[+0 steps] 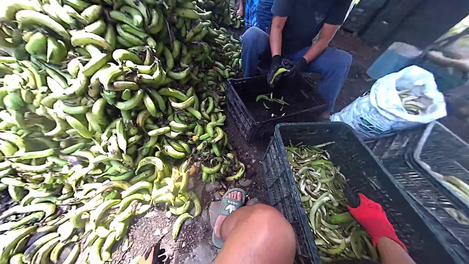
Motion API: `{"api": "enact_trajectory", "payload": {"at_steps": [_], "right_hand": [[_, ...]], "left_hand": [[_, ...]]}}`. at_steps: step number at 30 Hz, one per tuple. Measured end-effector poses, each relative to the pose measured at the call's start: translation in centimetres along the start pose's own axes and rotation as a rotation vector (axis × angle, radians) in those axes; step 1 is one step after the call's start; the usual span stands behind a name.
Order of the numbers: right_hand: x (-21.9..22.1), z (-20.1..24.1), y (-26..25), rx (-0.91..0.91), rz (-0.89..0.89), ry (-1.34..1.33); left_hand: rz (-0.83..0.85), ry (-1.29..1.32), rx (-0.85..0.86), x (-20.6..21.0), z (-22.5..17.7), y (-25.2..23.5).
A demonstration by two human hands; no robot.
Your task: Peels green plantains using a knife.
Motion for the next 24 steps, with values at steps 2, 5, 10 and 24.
{"api": "enact_trajectory", "payload": {"at_steps": [2,5,10,24], "right_hand": [[-1.8,0.8,1.8,-0.001,-0.001,0.029],[-5.6,2.2,5.5,0.056,-0.025,-0.008],[-14.0,1.8,10.4,0.188,-0.099,-0.335],[-12.7,-1.7,19.2,-0.099,-0.467,-1.357]], "left_hand": [[-0.035,0.112,0.133,2.9,-6.9,-0.1],[0.060,0.152,0.419,9.6,-20.0,1.9],[0.467,-0.044,1.031,25.7,-40.1,18.8],[1.091,0.098,0.513,53.4,-35.5,36.7]]}}
Point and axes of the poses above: each hand's wrist, its own y-axis away from the middle knuckle, its own x-axis out of the palm, z = x × y, the point moved 10 cm from there along -y, towards the middle knuckle, and after that the axes turned 1 degree about x, right-handed, at the moved point
